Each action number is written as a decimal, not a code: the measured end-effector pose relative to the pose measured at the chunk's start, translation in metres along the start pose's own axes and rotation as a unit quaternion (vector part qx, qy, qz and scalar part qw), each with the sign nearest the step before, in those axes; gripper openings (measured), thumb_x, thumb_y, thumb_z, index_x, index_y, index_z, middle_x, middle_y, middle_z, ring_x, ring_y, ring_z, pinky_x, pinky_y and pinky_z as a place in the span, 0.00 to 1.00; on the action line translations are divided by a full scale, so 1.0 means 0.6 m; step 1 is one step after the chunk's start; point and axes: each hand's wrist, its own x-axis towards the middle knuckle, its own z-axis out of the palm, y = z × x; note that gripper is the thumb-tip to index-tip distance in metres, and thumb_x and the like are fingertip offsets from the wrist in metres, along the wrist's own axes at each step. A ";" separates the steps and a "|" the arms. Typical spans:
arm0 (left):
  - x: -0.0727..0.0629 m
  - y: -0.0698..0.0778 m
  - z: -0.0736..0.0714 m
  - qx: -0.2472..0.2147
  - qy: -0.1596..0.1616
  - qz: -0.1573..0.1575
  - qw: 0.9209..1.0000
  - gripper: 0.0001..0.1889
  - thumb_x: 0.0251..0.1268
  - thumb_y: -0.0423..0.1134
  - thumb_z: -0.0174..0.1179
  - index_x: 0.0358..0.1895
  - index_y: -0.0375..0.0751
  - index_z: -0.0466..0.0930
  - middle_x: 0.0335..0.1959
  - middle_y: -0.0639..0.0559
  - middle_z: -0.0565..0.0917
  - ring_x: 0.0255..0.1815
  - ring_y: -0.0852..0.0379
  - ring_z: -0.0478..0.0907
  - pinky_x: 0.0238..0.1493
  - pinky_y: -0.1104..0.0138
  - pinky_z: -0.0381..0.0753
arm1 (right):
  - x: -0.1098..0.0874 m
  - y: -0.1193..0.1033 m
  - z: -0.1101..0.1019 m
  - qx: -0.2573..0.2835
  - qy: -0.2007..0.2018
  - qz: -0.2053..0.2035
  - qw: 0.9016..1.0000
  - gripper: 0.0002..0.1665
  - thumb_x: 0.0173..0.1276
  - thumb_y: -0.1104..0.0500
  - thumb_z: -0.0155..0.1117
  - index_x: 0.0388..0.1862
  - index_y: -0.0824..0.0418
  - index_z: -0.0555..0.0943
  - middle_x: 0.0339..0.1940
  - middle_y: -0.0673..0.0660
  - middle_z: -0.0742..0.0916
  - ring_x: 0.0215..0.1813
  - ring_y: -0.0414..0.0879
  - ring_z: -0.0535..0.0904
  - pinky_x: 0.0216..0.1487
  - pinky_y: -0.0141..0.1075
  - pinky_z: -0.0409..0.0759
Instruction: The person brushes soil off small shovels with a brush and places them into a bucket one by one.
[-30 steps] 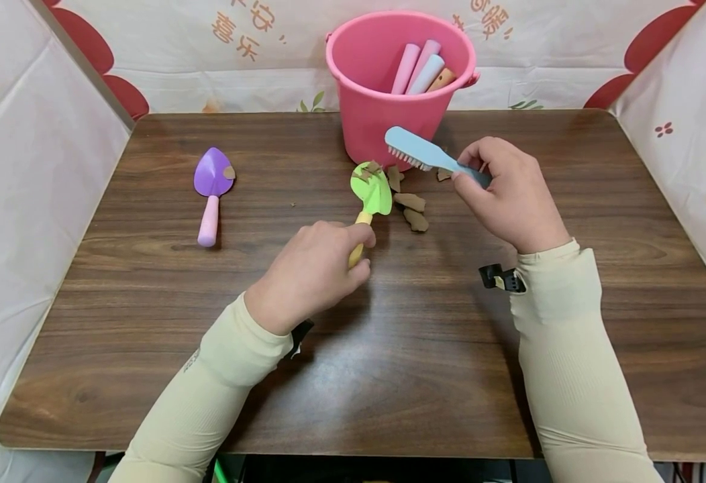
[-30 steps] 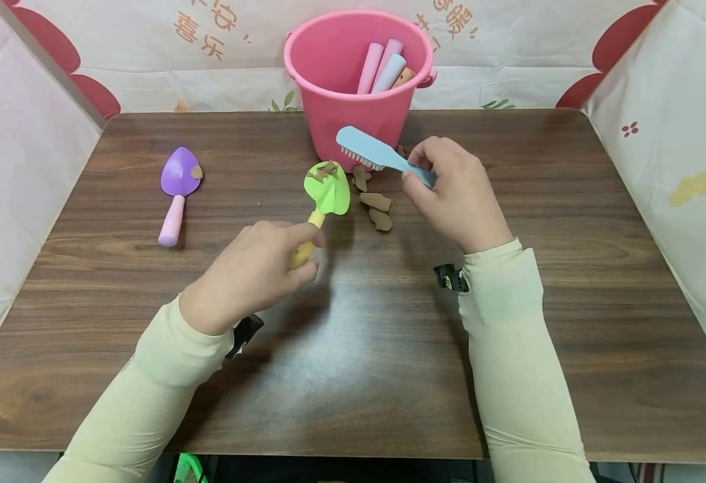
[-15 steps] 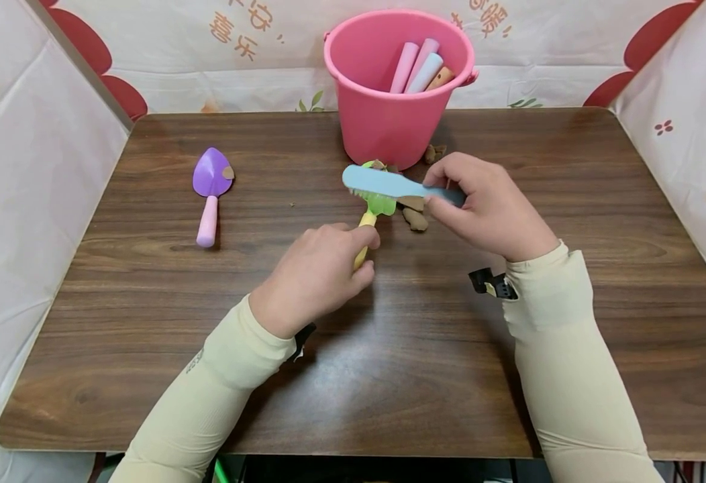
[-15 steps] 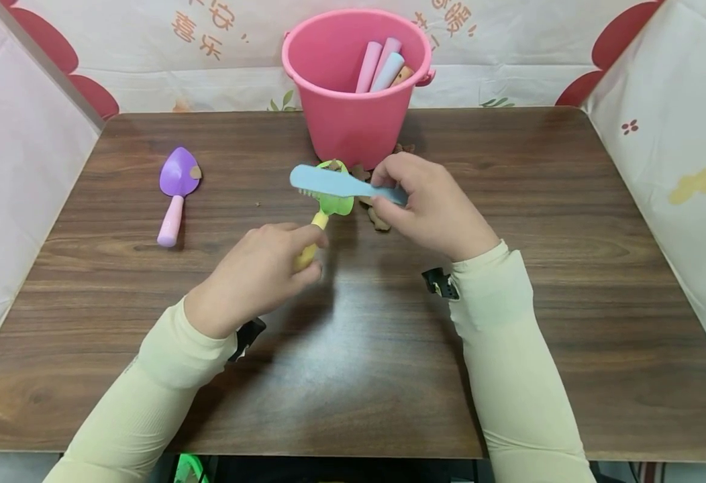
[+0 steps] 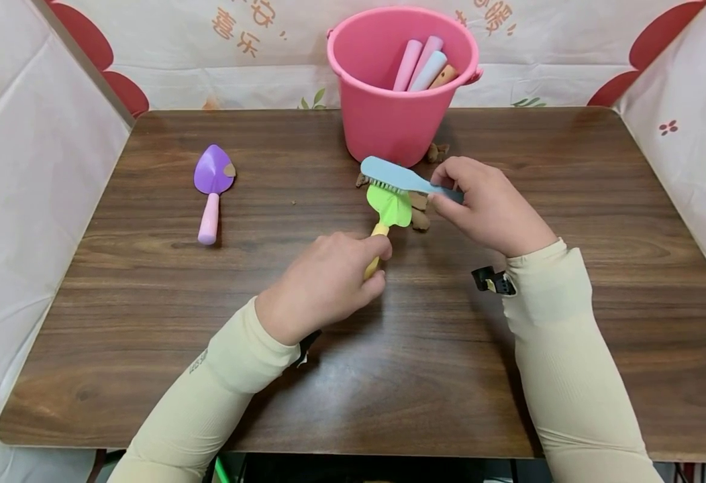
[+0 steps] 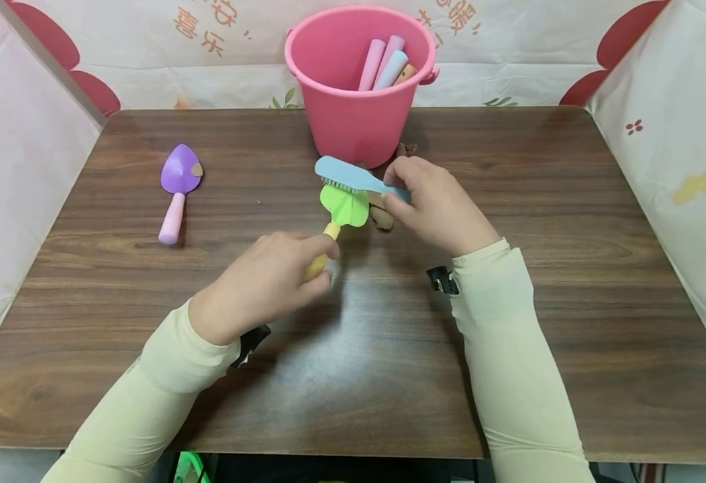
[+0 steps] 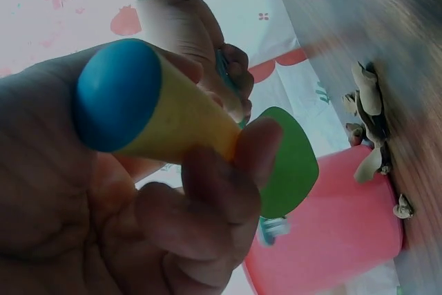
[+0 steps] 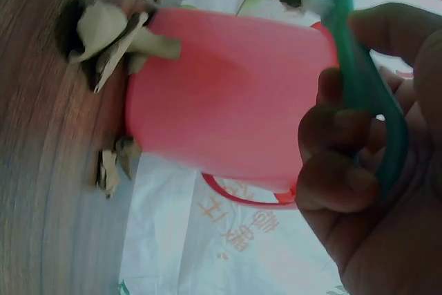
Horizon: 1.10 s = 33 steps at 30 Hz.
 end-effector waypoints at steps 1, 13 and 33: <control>0.000 0.001 0.000 0.000 0.000 0.001 1.000 0.09 0.58 0.33 0.60 0.42 0.45 0.82 0.18 0.57 0.72 0.24 0.55 0.72 0.30 0.60 0.76 | 0.000 0.001 0.000 -0.003 0.001 0.001 1.000 0.06 0.71 0.61 0.60 0.44 0.60 0.76 0.35 0.55 0.78 0.34 0.48 0.71 0.36 0.42 0.70; -0.004 0.000 -0.002 0.002 -0.007 -0.002 1.000 0.10 0.57 0.33 0.60 0.41 0.45 0.83 0.17 0.57 0.71 0.24 0.55 0.73 0.28 0.60 0.76 | -0.001 0.011 -0.001 -0.029 0.043 0.038 0.998 0.08 0.72 0.61 0.58 0.45 0.64 0.77 0.39 0.58 0.79 0.38 0.51 0.71 0.39 0.44 0.68; 0.001 -0.002 -0.006 -0.010 0.003 -0.001 1.000 0.09 0.59 0.33 0.59 0.42 0.44 0.82 0.18 0.57 0.71 0.23 0.57 0.70 0.30 0.61 0.74 | -0.001 0.012 -0.004 -0.005 0.015 0.016 1.000 0.06 0.73 0.60 0.58 0.45 0.61 0.76 0.34 0.55 0.78 0.33 0.48 0.71 0.34 0.41 0.69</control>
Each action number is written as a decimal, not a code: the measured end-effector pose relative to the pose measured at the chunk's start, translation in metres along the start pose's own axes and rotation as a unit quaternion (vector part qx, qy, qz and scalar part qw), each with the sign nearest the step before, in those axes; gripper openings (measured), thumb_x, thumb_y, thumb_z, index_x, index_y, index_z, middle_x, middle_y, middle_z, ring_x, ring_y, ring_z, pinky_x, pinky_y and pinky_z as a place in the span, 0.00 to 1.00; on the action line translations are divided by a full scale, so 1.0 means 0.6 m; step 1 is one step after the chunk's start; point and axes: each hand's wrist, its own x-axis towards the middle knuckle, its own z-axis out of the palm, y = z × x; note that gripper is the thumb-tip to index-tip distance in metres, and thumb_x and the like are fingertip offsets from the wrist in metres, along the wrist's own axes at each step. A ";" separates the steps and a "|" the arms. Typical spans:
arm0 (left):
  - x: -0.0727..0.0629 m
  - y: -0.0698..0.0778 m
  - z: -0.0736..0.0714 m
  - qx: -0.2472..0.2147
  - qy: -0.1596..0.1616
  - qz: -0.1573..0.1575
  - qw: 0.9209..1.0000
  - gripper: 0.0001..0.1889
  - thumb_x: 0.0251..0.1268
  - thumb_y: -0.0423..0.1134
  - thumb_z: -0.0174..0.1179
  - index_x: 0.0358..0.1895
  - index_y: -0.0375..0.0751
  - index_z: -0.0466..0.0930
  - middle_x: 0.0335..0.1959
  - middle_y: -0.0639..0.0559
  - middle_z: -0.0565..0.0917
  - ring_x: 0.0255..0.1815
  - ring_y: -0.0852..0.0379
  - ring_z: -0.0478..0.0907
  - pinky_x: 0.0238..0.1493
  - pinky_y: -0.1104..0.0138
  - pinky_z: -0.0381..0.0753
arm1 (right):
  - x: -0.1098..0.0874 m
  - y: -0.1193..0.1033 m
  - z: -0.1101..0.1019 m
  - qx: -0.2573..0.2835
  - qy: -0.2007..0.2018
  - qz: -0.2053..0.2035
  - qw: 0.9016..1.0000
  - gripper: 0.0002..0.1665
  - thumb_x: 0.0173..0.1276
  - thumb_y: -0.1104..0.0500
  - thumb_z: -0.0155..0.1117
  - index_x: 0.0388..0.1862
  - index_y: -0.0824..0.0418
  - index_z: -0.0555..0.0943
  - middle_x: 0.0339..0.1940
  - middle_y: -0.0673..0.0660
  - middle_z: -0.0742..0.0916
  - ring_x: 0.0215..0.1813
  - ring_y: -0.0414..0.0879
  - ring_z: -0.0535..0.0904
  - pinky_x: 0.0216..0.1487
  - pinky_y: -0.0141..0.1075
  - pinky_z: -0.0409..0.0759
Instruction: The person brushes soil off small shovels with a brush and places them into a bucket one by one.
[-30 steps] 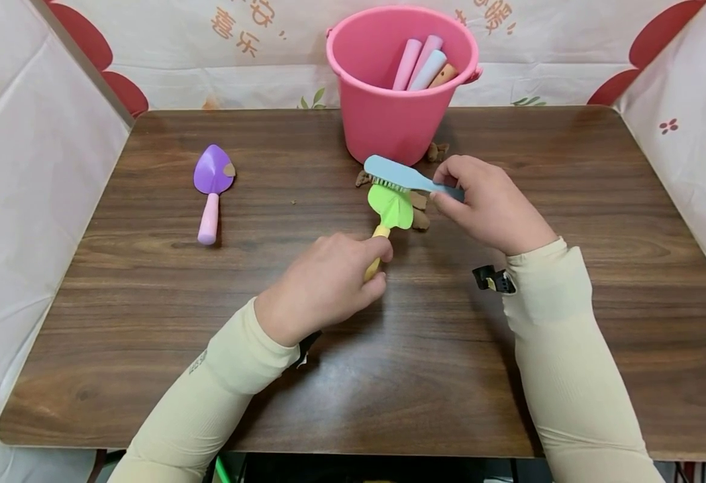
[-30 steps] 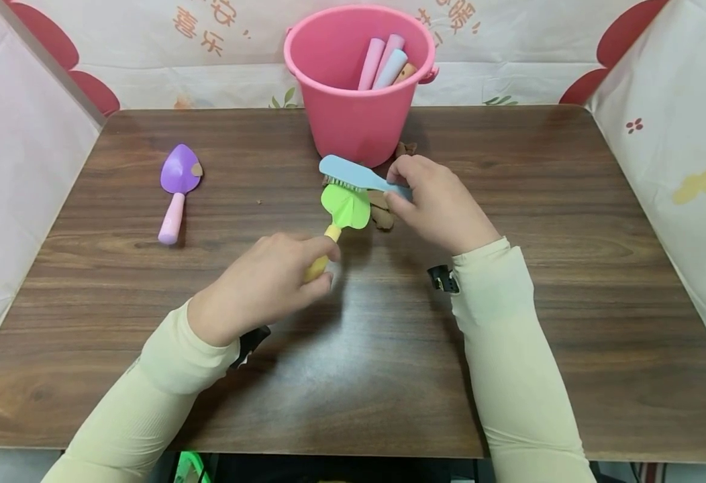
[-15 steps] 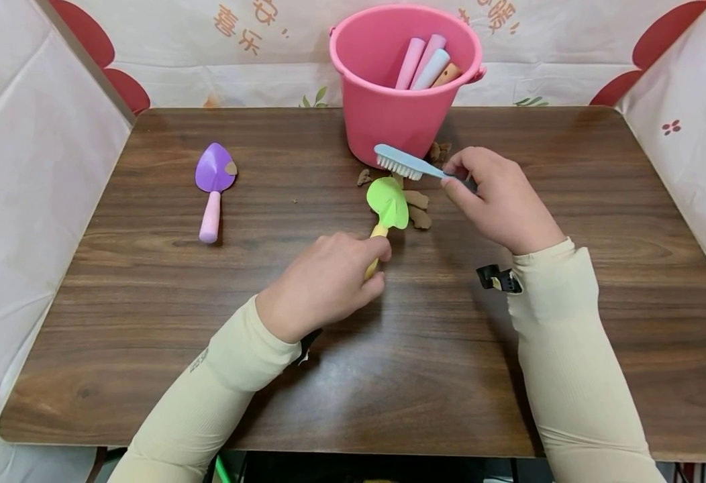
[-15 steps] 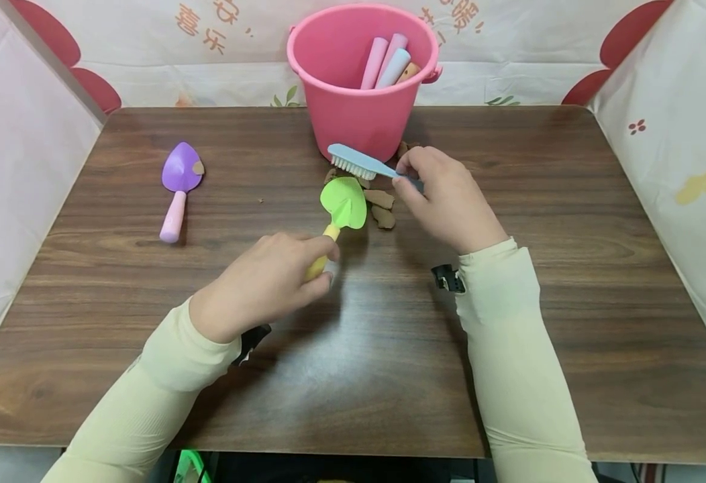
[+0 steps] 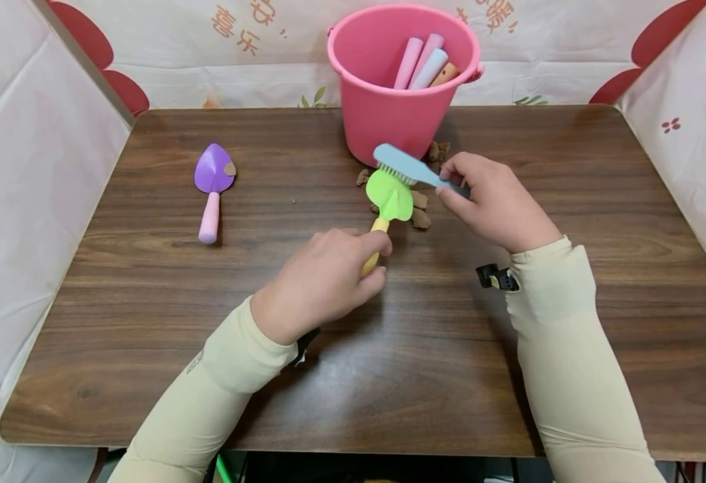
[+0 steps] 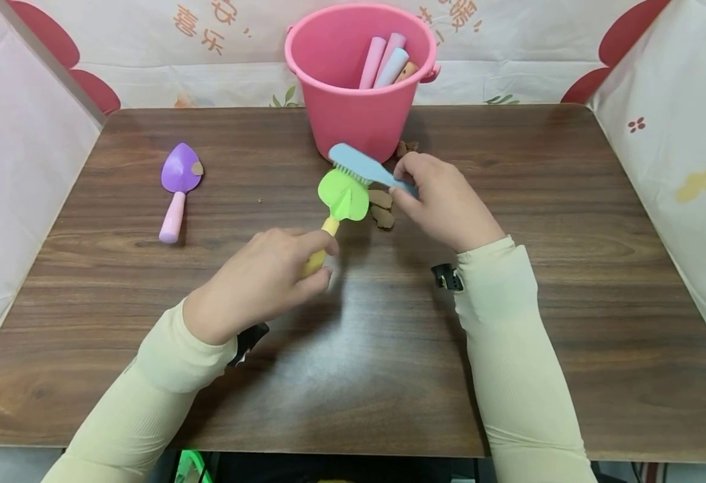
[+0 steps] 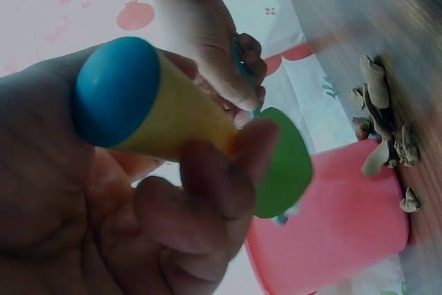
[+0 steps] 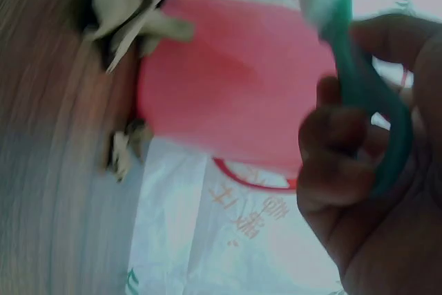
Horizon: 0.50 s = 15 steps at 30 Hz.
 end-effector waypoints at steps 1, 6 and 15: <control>0.000 0.000 0.000 -0.001 0.003 0.002 1.000 0.09 0.59 0.33 0.59 0.42 0.44 0.82 0.18 0.57 0.71 0.23 0.57 0.70 0.30 0.61 0.74 | 0.000 0.003 0.000 -0.008 0.007 0.010 1.000 0.07 0.73 0.60 0.58 0.46 0.62 0.76 0.35 0.56 0.78 0.34 0.49 0.71 0.35 0.42 0.69; -0.001 -0.002 0.001 -0.002 0.013 0.006 1.000 0.07 0.59 0.32 0.59 0.40 0.43 0.80 0.19 0.56 0.70 0.22 0.56 0.69 0.29 0.61 0.74 | -0.001 0.008 -0.003 -0.015 0.063 0.038 0.997 0.11 0.75 0.59 0.55 0.48 0.65 0.77 0.37 0.58 0.79 0.37 0.51 0.71 0.38 0.43 0.67; 0.001 -0.006 0.001 0.003 0.023 0.008 1.000 0.06 0.60 0.33 0.61 0.41 0.43 0.81 0.20 0.55 0.71 0.23 0.55 0.70 0.29 0.61 0.74 | -0.012 -0.019 -0.010 0.035 0.115 -0.082 0.989 0.06 0.73 0.60 0.59 0.42 0.62 0.81 0.31 0.49 0.79 0.30 0.39 0.67 0.34 0.34 0.64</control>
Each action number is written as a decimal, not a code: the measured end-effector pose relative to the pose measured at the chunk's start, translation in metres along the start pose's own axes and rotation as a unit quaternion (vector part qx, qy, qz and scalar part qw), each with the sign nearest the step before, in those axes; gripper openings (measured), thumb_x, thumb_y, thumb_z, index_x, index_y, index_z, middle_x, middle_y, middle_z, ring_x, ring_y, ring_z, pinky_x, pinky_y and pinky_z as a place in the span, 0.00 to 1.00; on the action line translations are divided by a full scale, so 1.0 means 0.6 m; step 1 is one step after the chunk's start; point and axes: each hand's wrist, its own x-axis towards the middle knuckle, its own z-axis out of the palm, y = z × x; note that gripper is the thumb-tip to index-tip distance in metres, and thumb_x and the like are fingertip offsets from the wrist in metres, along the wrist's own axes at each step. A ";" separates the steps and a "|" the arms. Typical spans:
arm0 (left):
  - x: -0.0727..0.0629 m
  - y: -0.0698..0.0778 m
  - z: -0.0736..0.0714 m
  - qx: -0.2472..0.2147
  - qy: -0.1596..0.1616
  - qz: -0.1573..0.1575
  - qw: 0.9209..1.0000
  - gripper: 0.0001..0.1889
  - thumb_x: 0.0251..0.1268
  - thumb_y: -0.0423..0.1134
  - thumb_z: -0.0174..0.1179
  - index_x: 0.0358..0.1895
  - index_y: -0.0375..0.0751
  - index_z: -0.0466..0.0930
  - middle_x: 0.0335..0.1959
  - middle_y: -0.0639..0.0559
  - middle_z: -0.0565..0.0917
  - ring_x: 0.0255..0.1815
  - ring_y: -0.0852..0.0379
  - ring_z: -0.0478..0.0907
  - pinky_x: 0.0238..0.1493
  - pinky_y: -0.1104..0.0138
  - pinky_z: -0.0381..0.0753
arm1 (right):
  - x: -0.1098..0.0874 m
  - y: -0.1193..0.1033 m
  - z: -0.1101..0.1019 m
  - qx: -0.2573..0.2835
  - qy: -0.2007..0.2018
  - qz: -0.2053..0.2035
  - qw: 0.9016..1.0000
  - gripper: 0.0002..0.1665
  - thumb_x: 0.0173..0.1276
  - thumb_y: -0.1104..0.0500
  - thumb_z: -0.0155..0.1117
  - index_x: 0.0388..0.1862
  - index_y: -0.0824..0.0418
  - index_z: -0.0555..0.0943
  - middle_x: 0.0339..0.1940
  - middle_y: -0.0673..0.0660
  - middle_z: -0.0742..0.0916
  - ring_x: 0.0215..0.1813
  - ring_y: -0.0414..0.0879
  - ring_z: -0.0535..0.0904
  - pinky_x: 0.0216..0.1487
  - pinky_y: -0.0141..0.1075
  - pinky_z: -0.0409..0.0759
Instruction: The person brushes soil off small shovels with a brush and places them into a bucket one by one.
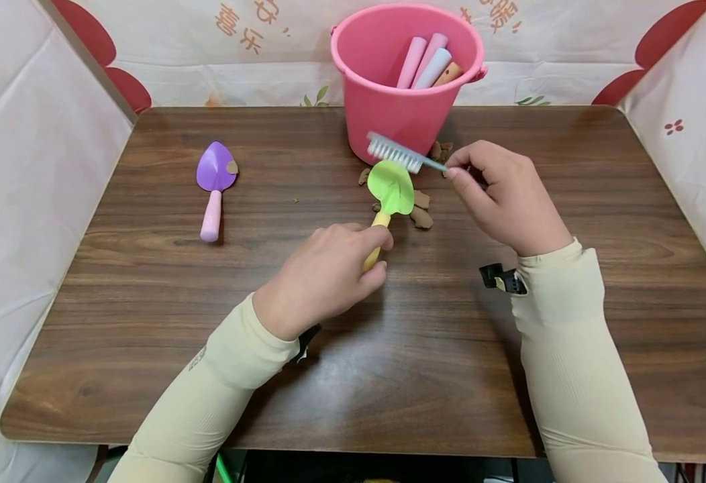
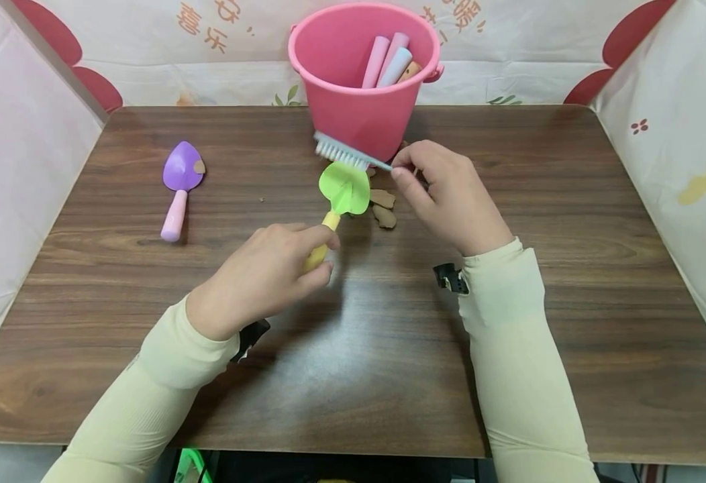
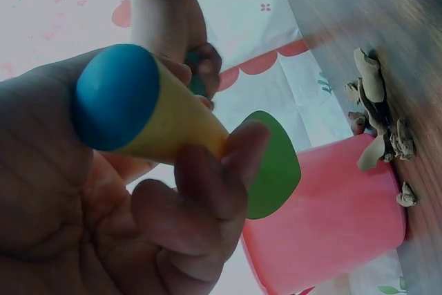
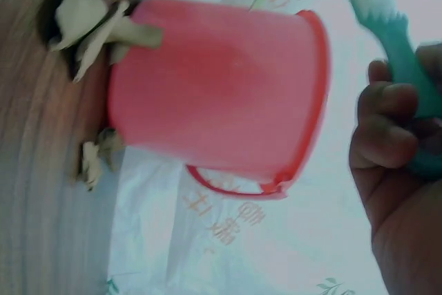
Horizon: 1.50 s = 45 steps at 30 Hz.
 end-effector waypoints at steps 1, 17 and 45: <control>0.000 0.001 -0.001 0.000 0.000 0.000 1.000 0.06 0.61 0.33 0.61 0.41 0.43 0.81 0.20 0.56 0.71 0.23 0.56 0.70 0.28 0.61 0.74 | -0.001 -0.003 -0.001 0.007 -0.009 -0.008 1.000 0.04 0.71 0.62 0.61 0.41 0.61 0.81 0.31 0.48 0.79 0.30 0.38 0.67 0.33 0.33 0.64; -0.002 0.006 -0.007 -0.028 0.049 0.015 0.998 0.10 0.61 0.33 0.61 0.46 0.40 0.82 0.21 0.55 0.71 0.23 0.56 0.69 0.30 0.62 0.74 | -0.003 0.044 -0.002 -0.041 -0.074 0.211 0.974 0.14 0.75 0.58 0.53 0.55 0.63 0.75 0.41 0.61 0.83 0.34 0.54 0.72 0.33 0.45 0.68; 0.322 -0.051 -0.166 0.113 -0.037 -0.223 0.968 0.09 0.74 0.43 0.45 0.41 0.44 0.73 0.29 0.55 0.69 0.31 0.61 0.66 0.39 0.72 0.71 | -0.007 0.054 -0.010 -0.025 -0.136 0.184 0.973 0.18 0.68 0.63 0.57 0.57 0.60 0.75 0.41 0.61 0.82 0.25 0.52 0.70 0.24 0.40 0.68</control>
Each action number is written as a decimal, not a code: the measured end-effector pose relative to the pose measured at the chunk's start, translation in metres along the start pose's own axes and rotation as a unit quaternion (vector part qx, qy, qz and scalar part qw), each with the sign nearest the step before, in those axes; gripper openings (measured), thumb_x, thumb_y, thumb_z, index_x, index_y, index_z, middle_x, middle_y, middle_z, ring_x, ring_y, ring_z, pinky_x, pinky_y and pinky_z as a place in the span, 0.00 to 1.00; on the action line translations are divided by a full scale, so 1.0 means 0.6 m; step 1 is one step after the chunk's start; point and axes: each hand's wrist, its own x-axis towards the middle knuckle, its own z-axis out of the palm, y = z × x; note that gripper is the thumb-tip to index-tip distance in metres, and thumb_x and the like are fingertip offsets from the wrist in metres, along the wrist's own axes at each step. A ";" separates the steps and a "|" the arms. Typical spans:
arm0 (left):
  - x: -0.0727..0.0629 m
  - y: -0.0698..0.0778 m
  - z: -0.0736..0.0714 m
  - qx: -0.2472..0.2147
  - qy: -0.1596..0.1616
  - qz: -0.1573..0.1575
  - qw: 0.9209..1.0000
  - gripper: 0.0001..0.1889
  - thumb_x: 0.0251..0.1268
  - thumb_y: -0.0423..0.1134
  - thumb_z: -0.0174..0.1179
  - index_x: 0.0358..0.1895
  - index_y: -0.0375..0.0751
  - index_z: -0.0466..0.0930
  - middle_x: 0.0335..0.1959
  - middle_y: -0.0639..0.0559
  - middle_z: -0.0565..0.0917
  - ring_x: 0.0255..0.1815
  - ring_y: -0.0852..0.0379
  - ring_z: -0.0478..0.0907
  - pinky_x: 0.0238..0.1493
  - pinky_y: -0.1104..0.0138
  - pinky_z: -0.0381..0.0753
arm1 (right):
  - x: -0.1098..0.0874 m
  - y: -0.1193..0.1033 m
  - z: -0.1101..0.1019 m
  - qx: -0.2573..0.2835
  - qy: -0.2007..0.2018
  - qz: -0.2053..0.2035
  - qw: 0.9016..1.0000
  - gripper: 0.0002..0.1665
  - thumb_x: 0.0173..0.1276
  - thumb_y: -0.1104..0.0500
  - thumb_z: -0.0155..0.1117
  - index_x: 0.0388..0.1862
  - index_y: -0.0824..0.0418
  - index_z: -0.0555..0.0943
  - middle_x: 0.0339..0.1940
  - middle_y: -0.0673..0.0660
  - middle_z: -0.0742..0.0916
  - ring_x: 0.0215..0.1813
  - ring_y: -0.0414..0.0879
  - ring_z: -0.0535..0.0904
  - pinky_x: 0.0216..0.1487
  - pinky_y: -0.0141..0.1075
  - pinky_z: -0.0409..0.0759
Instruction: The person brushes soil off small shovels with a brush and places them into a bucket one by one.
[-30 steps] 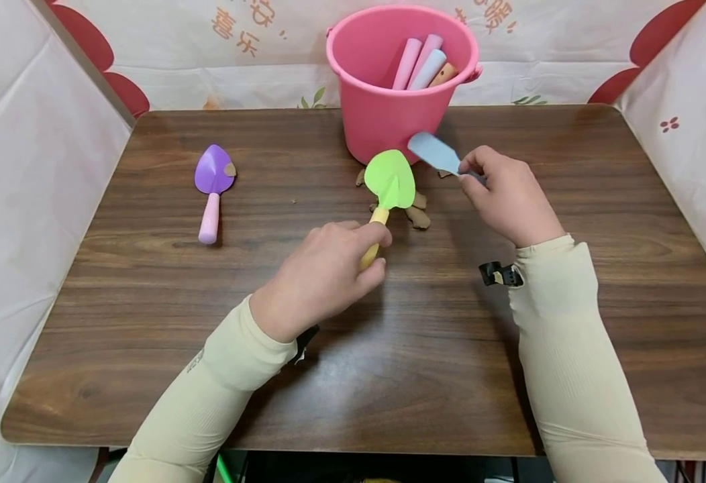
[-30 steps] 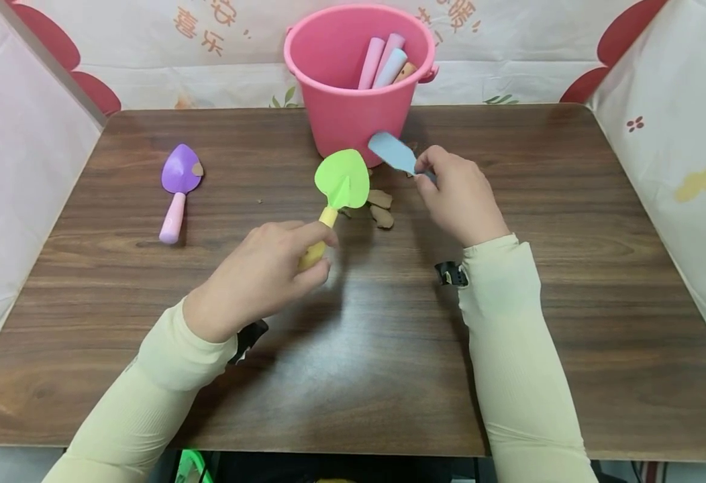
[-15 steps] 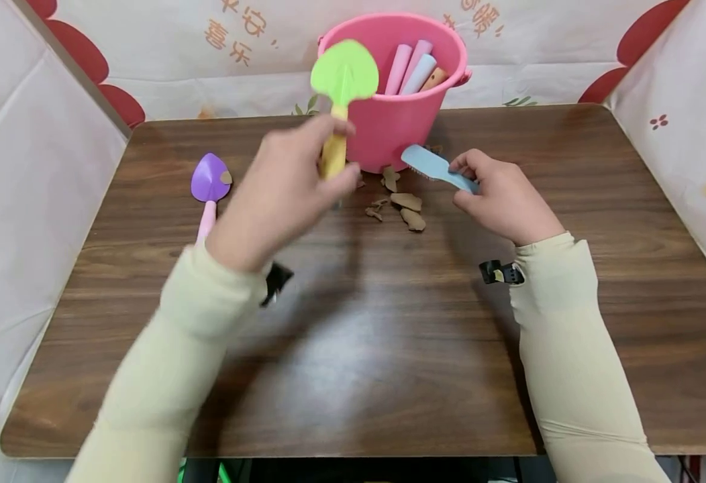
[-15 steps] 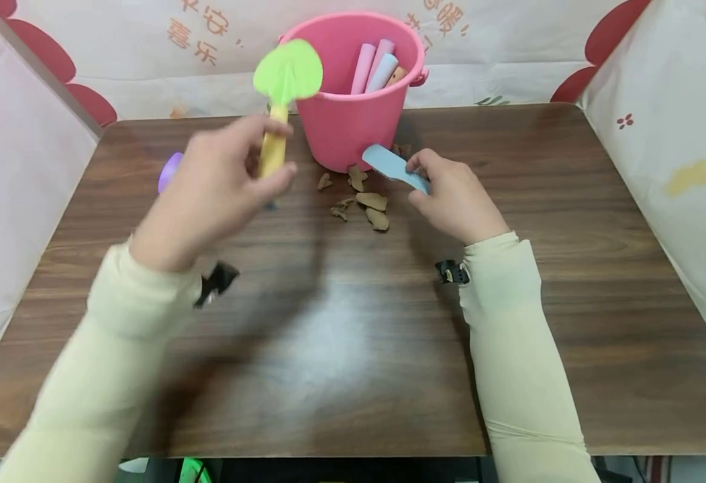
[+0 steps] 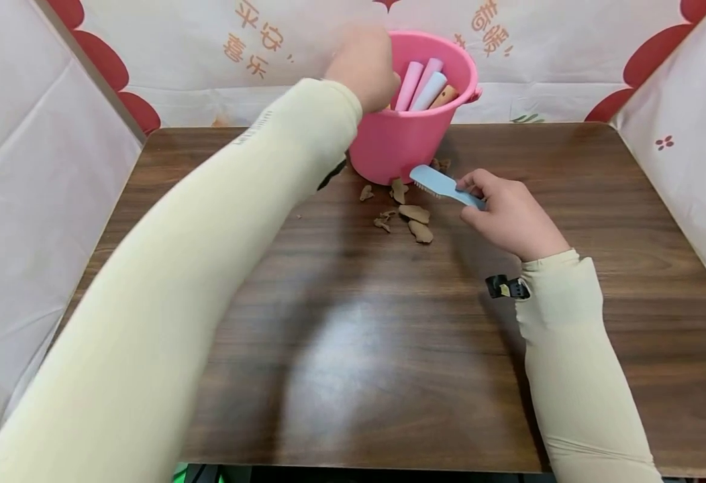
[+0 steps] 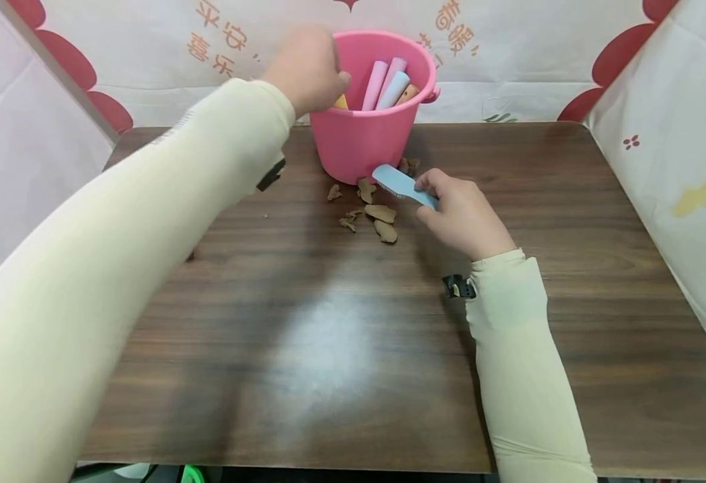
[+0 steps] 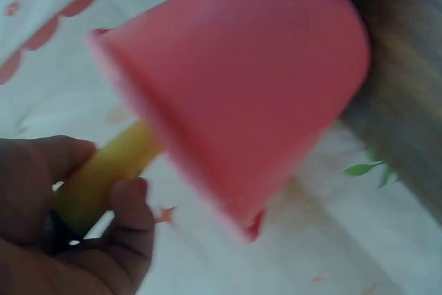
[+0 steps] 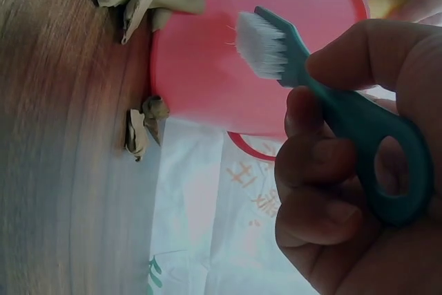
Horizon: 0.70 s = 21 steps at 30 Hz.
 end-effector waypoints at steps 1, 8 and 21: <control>0.001 0.002 0.010 -0.012 0.006 -0.001 1.000 0.09 0.74 0.44 0.46 0.44 0.45 0.73 0.29 0.56 0.68 0.31 0.61 0.67 0.40 0.73 0.71 | 0.000 0.000 0.002 0.000 0.000 0.000 1.000 0.18 0.68 0.63 0.57 0.57 0.60 0.76 0.41 0.61 0.82 0.25 0.52 0.70 0.24 0.40 0.68; 0.005 0.002 0.054 -0.041 0.031 0.023 0.998 0.12 0.75 0.44 0.47 0.53 0.45 0.70 0.33 0.57 0.70 0.37 0.61 0.71 0.43 0.73 0.69 | -0.002 -0.002 0.003 -0.002 0.013 -0.003 1.000 0.18 0.68 0.63 0.56 0.56 0.60 0.76 0.38 0.60 0.82 0.24 0.52 0.70 0.23 0.40 0.68; -0.006 -0.025 0.050 -0.036 -0.013 0.086 0.996 0.15 0.72 0.47 0.47 0.54 0.44 0.71 0.43 0.54 0.75 0.45 0.60 0.70 0.47 0.71 0.68 | -0.003 -0.004 0.002 -0.007 0.007 -0.003 1.000 0.18 0.68 0.63 0.56 0.57 0.60 0.75 0.39 0.61 0.82 0.22 0.52 0.69 0.23 0.40 0.67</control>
